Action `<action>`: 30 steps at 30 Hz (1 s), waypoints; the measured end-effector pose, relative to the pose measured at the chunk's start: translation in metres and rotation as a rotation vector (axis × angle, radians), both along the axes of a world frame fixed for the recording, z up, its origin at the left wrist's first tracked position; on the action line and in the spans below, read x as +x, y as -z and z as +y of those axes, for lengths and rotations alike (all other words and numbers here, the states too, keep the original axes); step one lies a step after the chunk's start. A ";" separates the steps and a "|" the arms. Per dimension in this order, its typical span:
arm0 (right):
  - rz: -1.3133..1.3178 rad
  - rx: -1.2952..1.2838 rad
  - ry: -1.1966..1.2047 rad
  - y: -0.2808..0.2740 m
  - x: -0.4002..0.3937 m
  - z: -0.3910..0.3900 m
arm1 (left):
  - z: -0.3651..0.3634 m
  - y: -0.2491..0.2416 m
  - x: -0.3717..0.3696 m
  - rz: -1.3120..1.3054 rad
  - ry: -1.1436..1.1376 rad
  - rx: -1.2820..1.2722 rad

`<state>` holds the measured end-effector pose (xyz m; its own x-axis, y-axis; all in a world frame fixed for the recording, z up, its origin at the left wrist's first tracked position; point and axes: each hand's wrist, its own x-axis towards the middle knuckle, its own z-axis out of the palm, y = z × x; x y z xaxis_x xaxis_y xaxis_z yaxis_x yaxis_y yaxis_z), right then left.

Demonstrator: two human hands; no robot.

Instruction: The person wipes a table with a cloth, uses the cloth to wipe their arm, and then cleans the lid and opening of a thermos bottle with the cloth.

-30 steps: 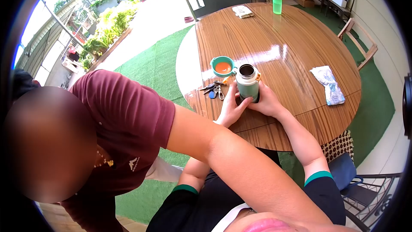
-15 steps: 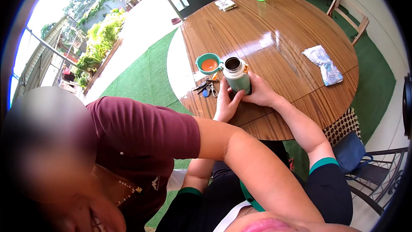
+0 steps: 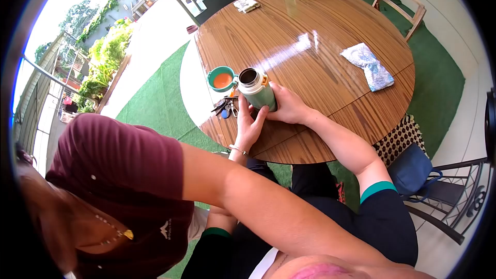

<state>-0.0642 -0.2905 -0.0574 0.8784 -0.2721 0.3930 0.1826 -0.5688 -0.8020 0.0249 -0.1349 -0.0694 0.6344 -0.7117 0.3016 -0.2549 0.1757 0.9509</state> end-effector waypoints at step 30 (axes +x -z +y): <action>0.112 -0.017 -0.011 -0.013 0.005 0.009 | -0.048 0.001 0.012 -0.093 -0.159 -0.012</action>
